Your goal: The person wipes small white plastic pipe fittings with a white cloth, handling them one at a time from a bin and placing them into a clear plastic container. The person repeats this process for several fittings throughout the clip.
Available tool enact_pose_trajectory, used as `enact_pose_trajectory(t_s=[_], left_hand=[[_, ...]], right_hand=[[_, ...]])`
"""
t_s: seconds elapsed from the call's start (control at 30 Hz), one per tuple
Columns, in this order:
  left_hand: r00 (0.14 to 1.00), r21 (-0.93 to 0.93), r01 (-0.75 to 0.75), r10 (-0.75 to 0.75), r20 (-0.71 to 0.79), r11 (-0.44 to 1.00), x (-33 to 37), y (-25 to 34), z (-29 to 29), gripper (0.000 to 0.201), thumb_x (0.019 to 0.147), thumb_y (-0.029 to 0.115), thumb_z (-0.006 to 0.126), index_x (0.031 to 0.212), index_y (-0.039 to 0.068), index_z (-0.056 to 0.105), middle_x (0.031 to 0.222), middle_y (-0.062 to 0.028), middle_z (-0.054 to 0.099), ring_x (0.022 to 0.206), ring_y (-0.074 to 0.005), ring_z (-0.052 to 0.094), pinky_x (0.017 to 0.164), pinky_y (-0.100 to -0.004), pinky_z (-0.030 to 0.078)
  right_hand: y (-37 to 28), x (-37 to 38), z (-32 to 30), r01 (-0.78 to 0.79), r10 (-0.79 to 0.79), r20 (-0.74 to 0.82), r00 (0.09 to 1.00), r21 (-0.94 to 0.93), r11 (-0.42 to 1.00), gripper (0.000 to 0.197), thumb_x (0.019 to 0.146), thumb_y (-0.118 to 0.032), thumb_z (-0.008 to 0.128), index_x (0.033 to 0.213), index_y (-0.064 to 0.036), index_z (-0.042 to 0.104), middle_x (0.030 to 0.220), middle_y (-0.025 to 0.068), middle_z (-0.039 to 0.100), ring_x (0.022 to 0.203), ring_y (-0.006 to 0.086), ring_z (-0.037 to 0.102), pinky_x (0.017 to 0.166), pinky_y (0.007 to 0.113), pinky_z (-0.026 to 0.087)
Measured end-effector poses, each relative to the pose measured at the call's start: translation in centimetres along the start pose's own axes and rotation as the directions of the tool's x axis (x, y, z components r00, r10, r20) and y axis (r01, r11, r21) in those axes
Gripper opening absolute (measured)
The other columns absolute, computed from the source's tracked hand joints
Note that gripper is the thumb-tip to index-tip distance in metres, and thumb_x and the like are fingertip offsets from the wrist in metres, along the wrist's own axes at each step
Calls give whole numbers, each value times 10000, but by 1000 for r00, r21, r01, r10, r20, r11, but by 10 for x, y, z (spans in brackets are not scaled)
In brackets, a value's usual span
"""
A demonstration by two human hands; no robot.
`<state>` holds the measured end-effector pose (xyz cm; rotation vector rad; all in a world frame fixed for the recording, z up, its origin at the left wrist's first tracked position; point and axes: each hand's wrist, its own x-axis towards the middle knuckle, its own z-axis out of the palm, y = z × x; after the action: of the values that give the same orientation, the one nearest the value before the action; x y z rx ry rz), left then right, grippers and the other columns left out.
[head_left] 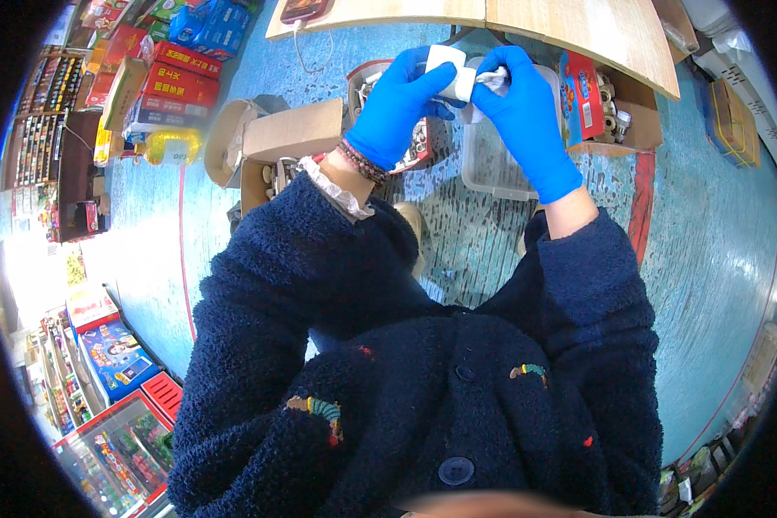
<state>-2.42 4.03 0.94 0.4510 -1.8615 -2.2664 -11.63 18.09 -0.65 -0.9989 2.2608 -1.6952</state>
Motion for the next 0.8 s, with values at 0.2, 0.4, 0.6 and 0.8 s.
enact_pose_trajectory(t_s=[0.2,0.4,0.6,0.8], left_hand=[[951,343,-307,270,151,888,-7,11,5,476,819,155,647,1247,70,458,1178,-112,546,1056,-228,553,870,-338,473],[812,584,-574,306,497,574,-28,31,-1,456,771,165,685,1198,102,536,1161,-112,575,1070,-257,559,902,-354,445],[775,545,-609,289,562,576,-44,35,-7,446,790,190,668,1211,113,543,1145,-108,587,1037,-279,576,880,-364,459],[999,-392,-36,40,3,919,-5,25,-43,458,885,336,528,1248,65,464,1204,-135,531,1071,-259,541,862,-368,484]], right_hand=[[16,1,-8,-436,308,345,887,403,805,317,796,-246,643,1031,-47,571,949,91,616,820,165,612,685,284,499],[30,-18,-15,-865,283,818,501,482,140,318,837,-238,598,1086,-42,571,1044,112,618,871,162,627,669,279,532],[36,-42,-3,-880,155,869,469,446,163,383,818,-235,622,1147,-55,545,1055,101,610,910,186,609,728,318,536],[28,-30,-9,-744,48,744,666,658,119,368,849,-219,586,1179,-68,527,1071,93,598,953,196,591,782,331,514]])
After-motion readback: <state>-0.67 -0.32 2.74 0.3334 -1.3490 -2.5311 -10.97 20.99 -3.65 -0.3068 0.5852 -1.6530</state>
